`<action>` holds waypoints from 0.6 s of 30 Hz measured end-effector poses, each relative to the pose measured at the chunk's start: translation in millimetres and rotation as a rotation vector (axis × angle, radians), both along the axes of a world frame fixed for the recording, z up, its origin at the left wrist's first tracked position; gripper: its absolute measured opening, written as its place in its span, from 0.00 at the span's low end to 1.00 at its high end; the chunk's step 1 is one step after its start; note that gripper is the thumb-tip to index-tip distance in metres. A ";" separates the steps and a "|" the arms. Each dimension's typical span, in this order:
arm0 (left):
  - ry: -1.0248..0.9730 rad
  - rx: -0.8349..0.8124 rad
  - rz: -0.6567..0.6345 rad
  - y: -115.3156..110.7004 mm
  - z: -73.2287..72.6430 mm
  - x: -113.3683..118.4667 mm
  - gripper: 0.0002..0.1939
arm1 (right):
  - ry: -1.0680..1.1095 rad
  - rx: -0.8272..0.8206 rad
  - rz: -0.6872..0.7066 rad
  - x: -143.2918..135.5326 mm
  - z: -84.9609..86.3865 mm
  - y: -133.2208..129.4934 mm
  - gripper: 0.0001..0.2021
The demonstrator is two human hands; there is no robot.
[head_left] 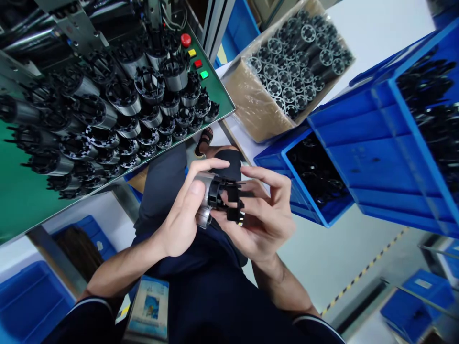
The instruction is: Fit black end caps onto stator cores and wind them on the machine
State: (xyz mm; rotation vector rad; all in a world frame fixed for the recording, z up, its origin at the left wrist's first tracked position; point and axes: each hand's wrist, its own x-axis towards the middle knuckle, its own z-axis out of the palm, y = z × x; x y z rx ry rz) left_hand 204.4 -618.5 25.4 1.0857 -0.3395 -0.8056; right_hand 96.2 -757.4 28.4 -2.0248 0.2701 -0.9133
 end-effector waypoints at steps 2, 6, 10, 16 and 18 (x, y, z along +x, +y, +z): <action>-0.022 0.019 0.010 0.2 -0.7 0.4 0.28 | 0.016 0.000 0.007 0.3 1.2 1.2 0.14; -0.072 0.035 -0.007 2.5 -4.3 1.5 0.27 | 0.037 0.059 0.017 -1.0 -0.7 1.5 0.17; -0.112 0.047 -0.065 6.6 -8.0 1.0 0.27 | -0.002 0.050 0.027 -3.1 -4.9 -0.3 0.17; -0.178 0.029 -0.066 12.3 -7.8 -1.4 0.28 | 0.012 0.048 0.027 -8.7 -5.2 -0.5 0.24; -0.150 0.030 -0.095 12.8 -6.9 0.4 0.29 | -0.022 0.005 0.048 -8.8 -4.3 -0.8 0.25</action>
